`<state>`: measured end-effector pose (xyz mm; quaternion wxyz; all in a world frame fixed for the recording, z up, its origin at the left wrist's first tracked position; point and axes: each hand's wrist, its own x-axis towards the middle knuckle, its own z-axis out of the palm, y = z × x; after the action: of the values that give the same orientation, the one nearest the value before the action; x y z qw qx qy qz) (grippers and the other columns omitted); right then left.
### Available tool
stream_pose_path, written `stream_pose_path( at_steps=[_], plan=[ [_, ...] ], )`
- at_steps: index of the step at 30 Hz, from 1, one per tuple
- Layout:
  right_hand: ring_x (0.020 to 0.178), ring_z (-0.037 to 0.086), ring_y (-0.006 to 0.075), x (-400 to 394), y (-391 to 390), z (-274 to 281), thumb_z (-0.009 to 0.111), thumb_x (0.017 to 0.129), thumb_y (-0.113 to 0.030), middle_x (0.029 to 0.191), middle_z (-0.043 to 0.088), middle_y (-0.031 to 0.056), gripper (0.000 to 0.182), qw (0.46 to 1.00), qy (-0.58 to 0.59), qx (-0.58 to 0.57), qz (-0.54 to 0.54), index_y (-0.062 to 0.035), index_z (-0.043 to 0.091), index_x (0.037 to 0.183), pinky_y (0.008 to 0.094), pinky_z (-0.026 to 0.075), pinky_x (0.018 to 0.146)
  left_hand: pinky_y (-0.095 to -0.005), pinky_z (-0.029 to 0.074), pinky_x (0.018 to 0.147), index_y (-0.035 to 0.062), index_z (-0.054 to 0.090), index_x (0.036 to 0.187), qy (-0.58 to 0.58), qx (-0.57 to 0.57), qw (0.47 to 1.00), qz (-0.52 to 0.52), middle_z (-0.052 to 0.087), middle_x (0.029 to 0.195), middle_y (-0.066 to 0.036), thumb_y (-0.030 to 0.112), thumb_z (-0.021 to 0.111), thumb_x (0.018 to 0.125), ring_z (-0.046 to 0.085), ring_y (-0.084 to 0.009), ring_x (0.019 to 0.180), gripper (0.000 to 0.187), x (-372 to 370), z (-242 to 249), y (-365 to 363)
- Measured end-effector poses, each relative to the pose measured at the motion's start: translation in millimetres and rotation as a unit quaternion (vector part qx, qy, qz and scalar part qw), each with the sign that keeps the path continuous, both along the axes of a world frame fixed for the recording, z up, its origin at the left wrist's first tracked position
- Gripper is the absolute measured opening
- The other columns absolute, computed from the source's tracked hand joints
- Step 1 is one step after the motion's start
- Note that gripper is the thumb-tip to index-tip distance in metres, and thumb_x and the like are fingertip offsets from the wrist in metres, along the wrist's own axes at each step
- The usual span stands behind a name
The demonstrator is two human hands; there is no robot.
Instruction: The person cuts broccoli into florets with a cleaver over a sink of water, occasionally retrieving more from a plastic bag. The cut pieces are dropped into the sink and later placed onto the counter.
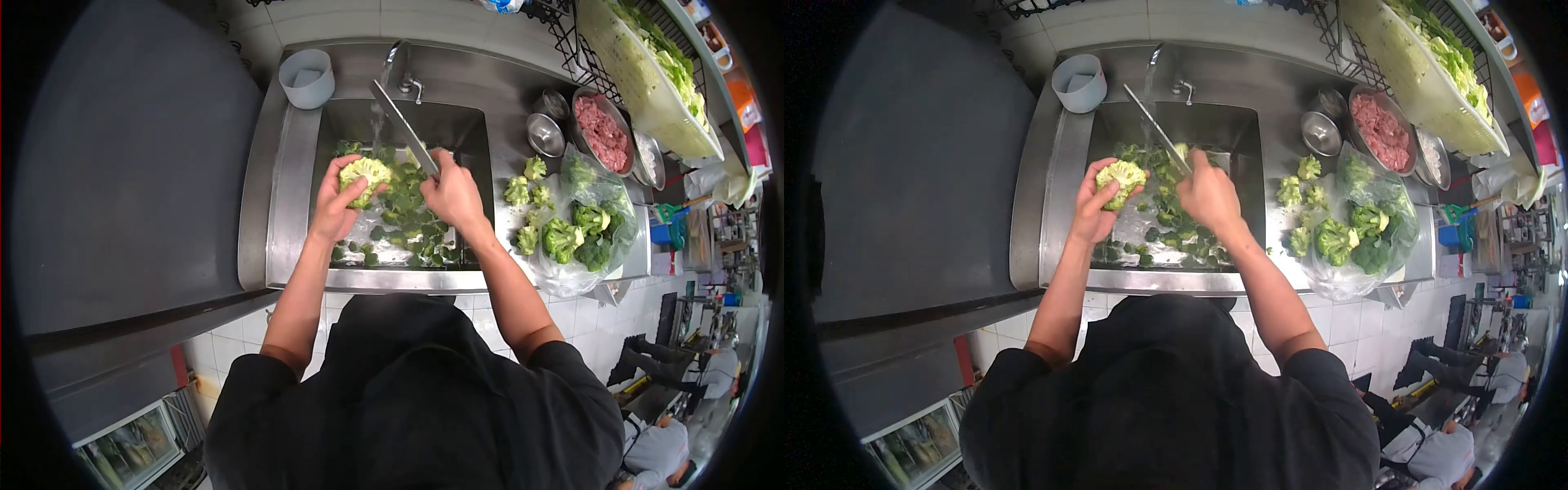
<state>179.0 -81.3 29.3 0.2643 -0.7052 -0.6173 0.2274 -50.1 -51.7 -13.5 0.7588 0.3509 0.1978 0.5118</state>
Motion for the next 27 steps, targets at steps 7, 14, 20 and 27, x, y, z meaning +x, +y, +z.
stream_pose_path(
  at_steps=[7, 14, 20, 27],
  plan=[
    [0.071, 0.07, 0.0419, -51.7, -46.6, 30.0, 0.065, 0.085, -0.008, 0.074, 0.069, 0.0217, 0.05, 0.991, 0.05, 0.123, 0.029, -0.0053, 0.053, 0.134, 0.0498, 0.056, 0.065, -0.0319, 0.052, 0.099, 0.0033, 0.044, 0.137, 0.058, 0.09, 0.983, 0.148, 0.062, 0.128, -0.014, -0.005, 0.07, 0.093, 0.062, -0.0191, 0.118, 0.051, 33.9, 3.5, -19.1],
    [0.069, 0.069, 0.0432, -47.2, -47.5, 43.4, 0.068, 0.082, -0.008, 0.077, 0.069, 0.0218, 0.056, 0.975, -0.013, 0.213, 0.065, -0.0039, 0.047, 0.134, 0.0517, 0.056, 0.062, -0.0317, 0.052, 0.101, 0.0025, 0.04, 0.131, 0.12, 0.133, 0.963, 0.203, 0.061, 0.129, -0.016, -0.009, 0.069, 0.092, 0.062, -0.0195, 0.118, 0.05, 57.4, 19.9, -32.9],
    [0.076, 0.069, 0.0477, -33.7, -28.8, 33.3, 0.068, 0.085, -0.008, 0.079, 0.07, 0.0228, 0.038, 0.984, 0.054, 0.144, 0.087, -0.0037, 0.048, 0.118, 0.0534, 0.054, 0.063, -0.0335, 0.053, 0.102, -0.0003, 0.043, 0.135, 0.117, 0.154, 0.961, 0.195, 0.061, 0.13, -0.016, -0.005, 0.07, 0.093, 0.062, -0.0194, 0.117, 0.05, 55.7, 17.9, -30.9],
    [0.077, 0.071, 0.0366, -19.1, -18.6, 43.6, 0.07, 0.084, -0.008, 0.085, 0.071, 0.0212, 0.041, 0.973, 0.203, 0.077, 0.077, -0.0021, 0.05, 0.119, 0.0427, 0.055, 0.07, -0.0327, 0.053, 0.1, -0.0017, 0.045, 0.138, 0.089, 0.129, 0.978, 0.136, 0.063, 0.128, -0.016, -0.002, 0.07, 0.095, 0.064, -0.0183, 0.115, 0.049, 51.8, 11.7, -22.9]
  ],
)
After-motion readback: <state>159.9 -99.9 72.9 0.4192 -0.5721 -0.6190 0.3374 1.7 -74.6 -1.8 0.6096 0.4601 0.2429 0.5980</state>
